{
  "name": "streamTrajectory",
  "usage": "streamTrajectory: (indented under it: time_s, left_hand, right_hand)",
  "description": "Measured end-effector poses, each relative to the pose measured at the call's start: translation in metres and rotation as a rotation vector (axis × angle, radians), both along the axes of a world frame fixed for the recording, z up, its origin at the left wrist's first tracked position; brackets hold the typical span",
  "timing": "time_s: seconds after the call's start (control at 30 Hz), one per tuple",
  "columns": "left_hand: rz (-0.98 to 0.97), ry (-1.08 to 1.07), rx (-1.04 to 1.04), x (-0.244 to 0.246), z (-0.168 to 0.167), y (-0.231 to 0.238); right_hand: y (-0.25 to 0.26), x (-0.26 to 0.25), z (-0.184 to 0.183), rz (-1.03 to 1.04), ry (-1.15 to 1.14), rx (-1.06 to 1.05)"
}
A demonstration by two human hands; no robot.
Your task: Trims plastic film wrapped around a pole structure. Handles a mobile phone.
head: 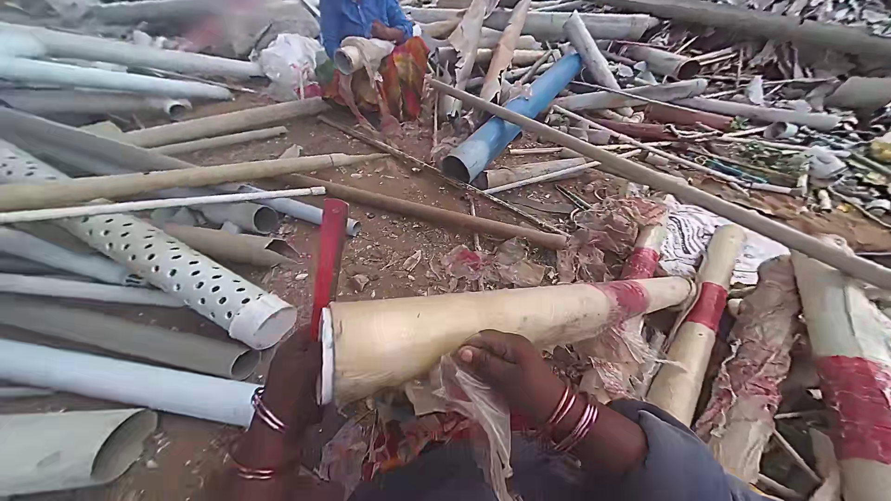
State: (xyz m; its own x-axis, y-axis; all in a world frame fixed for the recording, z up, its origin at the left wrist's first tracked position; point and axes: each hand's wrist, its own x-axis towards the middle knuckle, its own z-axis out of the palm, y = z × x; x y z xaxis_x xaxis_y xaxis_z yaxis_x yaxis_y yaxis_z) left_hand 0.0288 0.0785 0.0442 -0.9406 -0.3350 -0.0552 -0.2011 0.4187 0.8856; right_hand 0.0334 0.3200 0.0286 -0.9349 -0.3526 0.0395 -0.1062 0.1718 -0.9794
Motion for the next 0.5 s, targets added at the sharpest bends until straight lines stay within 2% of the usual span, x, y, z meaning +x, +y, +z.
streamTrajectory:
  time_s: [0.03, 0.07, 0.13, 0.2, 0.33, 0.43, 0.5]
  left_hand:
    - [-0.036, 0.111, 0.121, 0.0, -0.025, -0.015]
    - [-0.051, 0.111, 0.231, -0.001, -0.035, -0.022]
    - [-0.051, 0.016, 0.378, -0.002, -0.035, -0.025]
    - [-0.07, -0.032, 0.393, -0.003, -0.036, -0.03]
    - [-0.057, 0.11, 0.278, -0.011, -0.058, -0.066]
    - [0.01, 0.24, 0.098, -0.012, -0.038, -0.08]
    - [0.016, 0.322, -0.101, -0.01, -0.016, -0.076]
  right_hand:
    - [-0.004, -0.004, 0.001, -0.055, -0.003, -0.063]
    - [-0.007, -0.01, 0.002, -0.101, -0.005, -0.114]
    - [-0.011, -0.019, 0.003, -0.153, 0.007, -0.162]
    - [-0.011, -0.023, 0.001, -0.154, 0.024, -0.155]
    - [-0.01, -0.023, -0.005, -0.142, 0.051, -0.125]
    - [-0.011, -0.022, -0.005, -0.143, 0.041, -0.133]
    - [-0.014, -0.022, -0.007, -0.154, 0.047, -0.141]
